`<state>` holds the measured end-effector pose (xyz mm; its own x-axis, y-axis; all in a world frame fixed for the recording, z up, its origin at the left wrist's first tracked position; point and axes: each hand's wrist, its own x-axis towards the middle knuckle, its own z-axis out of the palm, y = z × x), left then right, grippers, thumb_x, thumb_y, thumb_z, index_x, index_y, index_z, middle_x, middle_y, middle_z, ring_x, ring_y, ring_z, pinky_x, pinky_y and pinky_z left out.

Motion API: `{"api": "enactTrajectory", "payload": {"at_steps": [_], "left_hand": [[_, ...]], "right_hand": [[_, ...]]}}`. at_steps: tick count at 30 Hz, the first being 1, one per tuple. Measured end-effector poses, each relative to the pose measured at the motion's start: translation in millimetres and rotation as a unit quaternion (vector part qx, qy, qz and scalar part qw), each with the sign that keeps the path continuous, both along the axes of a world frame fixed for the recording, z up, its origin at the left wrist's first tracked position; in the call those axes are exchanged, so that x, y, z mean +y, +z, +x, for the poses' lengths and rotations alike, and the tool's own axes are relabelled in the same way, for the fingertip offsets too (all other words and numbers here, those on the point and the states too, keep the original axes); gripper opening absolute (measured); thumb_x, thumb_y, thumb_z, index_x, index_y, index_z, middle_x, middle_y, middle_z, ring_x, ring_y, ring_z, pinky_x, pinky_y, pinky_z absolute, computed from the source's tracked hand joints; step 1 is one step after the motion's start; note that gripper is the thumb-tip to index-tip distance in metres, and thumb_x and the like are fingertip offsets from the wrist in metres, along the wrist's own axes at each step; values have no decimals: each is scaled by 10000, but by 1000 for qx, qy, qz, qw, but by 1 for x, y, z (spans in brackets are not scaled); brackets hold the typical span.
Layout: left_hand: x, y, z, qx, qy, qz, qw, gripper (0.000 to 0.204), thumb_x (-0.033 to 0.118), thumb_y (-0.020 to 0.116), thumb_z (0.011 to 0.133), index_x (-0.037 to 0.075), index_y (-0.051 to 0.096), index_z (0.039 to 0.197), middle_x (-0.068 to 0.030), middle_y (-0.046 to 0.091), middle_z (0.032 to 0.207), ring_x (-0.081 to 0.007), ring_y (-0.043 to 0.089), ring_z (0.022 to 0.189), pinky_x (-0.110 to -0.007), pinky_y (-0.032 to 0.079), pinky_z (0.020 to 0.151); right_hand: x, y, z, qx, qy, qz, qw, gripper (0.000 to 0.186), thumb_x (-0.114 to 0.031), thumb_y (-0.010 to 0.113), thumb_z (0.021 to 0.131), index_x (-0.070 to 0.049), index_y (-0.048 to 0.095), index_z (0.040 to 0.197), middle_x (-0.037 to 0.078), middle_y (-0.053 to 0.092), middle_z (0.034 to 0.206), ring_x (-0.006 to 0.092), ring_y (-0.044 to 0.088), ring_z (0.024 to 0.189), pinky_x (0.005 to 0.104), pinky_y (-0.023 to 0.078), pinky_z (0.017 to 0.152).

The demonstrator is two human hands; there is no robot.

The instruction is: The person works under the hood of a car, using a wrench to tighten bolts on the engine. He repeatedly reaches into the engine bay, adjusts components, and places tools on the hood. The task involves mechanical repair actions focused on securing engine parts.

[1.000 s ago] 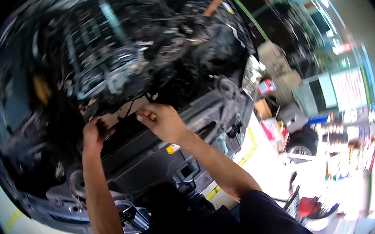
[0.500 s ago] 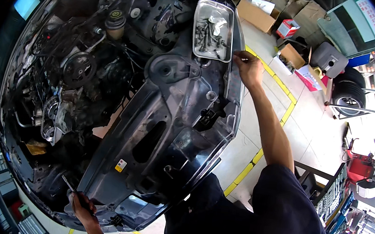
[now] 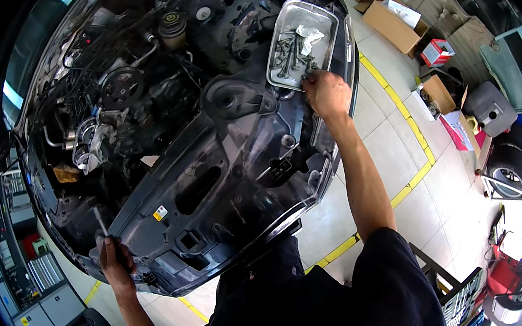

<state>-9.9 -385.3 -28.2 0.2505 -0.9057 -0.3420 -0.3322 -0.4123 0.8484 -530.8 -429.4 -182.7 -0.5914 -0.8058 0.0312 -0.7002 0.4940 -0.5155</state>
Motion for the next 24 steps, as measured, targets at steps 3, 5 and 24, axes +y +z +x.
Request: {"api": "enactTrajectory", "payload": {"at_steps": [3,5,24], "left_hand": [[7,3,-21,7,-39,-17,999,337,385,476,973,66,557,901,7,464,599,-63,399,417,-212,288,352],[11,6,-34,-16,-119,-42,992,304,343,480,977,60,551,895,2,471,591,-58,404,428,-211,304,379],[53,69,-69,-121,-289,-214,925,386,51,682,805,38,622,1186,-117,652,888,-193,606,736,-288,471,677]], "right_hand": [[1,-2,-6,-18,38,-46,998,249,-293,647,789,-65,644,891,151,672,891,340,644,850,419,504,755],[6,9,-3,10,37,-139,990,235,-266,610,846,-43,626,919,144,659,844,319,639,799,404,491,716],[29,206,210,-344,516,-169,766,66,67,598,849,65,650,888,94,647,881,132,639,689,242,534,595]]}}
